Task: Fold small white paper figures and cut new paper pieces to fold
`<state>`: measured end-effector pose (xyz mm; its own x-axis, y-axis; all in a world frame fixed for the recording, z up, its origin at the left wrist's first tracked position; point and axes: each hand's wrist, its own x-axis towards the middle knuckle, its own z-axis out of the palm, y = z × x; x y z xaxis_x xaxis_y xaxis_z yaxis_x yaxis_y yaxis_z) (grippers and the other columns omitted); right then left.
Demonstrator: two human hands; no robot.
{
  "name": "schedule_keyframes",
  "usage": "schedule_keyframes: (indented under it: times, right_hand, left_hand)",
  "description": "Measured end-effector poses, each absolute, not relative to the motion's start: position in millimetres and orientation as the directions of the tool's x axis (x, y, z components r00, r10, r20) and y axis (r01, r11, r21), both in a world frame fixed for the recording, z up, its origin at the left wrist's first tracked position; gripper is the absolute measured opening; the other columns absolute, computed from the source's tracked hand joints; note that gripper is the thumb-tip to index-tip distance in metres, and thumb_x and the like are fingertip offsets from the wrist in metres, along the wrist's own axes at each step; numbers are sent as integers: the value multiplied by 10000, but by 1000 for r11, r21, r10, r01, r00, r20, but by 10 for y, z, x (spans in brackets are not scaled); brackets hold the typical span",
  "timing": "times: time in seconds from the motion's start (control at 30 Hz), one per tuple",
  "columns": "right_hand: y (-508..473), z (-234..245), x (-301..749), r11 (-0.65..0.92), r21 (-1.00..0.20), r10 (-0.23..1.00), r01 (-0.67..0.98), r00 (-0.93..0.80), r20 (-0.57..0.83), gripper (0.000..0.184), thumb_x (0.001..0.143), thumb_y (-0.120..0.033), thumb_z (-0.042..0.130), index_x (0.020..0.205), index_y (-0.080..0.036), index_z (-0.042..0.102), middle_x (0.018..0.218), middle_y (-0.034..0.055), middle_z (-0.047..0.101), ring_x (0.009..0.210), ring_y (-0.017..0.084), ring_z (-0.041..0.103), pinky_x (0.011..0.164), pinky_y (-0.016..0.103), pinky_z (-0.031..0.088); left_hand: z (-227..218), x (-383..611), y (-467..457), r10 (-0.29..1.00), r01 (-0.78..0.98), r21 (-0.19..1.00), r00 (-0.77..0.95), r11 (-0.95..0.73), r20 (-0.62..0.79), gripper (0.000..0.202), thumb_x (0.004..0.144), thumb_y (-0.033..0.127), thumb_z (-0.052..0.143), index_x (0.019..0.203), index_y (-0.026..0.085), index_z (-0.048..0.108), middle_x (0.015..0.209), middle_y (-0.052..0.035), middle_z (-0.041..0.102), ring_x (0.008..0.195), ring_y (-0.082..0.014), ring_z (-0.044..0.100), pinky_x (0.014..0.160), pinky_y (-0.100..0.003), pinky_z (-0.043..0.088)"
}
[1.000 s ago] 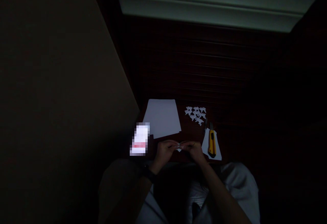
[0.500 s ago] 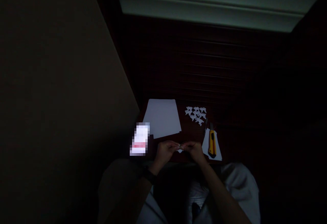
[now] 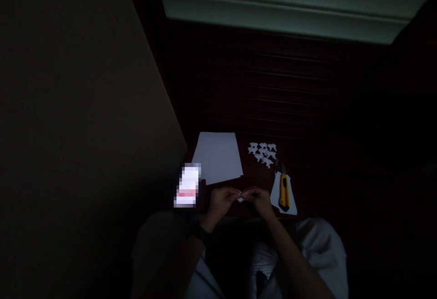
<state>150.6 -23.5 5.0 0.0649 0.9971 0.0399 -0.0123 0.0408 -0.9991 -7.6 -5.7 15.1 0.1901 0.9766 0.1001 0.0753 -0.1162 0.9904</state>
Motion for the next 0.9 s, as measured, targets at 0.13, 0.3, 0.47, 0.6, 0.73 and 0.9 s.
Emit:
schedule_keyframes:
  times: [0.13, 0.3, 0.47, 0.6, 0.73, 0.9]
  right_hand:
    - [-251, 49, 1508, 32, -999, 995, -25, 90, 29, 137, 609, -311, 707, 651, -188, 663, 759, 45, 671, 734, 191, 611, 696, 318, 479]
    - [-271, 56, 1518, 28, -999, 997, -26, 71, 26, 110, 620, -289, 698, 654, -189, 668, 747, 42, 666, 715, 186, 609, 674, 310, 476]
    - [-264, 70, 1540, 55, -998, 997, 27, 50, 56, 94, 620, -287, 696, 642, -198, 676, 733, 38, 658, 703, 183, 605, 666, 310, 476]
    - [-245, 62, 1553, 74, -997, 997, 14, 29, 75, 103, 598, -290, 714, 628, -199, 676, 743, 36, 653, 716, 182, 602, 674, 311, 477]
    - [-247, 29, 1551, 63, -998, 998, -16, 26, 63, 99, 588, -279, 721, 608, -197, 670, 732, 33, 651, 706, 180, 600, 666, 308, 471]
    - [-274, 25, 1543, 41, -998, 998, -54, 52, 39, 102, 587, -263, 718, 610, -185, 656, 716, 31, 648, 693, 178, 596, 651, 302, 460]
  left_hand:
    - [141, -40, -59, 979, 26, 995, 182, -93, 87, 84, 648, 243, 659, 661, 160, 671, 780, -64, 700, 725, -198, 656, 669, -319, 539]
    - [113, -36, -54, 976, -6, 997, 205, -73, 73, 88, 636, 241, 670, 639, 153, 667, 763, -68, 699, 714, -199, 656, 661, -313, 538]
    - [112, -86, -21, 968, 33, 998, 248, -52, 42, 104, 632, 246, 675, 669, 149, 669, 744, -69, 694, 704, -198, 650, 658, -314, 533]
    - [148, -103, -15, 972, 33, 999, 232, -36, 27, 145, 607, 223, 692, 706, 138, 629, 703, -51, 675, 654, -170, 640, 612, -267, 519]
    - [159, -84, -35, 985, 38, 998, 170, -47, 40, 173, 569, 159, 700, 695, 147, 582, 635, -5, 635, 608, -138, 619, 545, -210, 482]
    - [132, -65, -47, 986, 24, 999, 165, -34, 30, 200, 568, 172, 706, 701, 148, 559, 643, -4, 628, 610, -132, 608, 539, -202, 468]
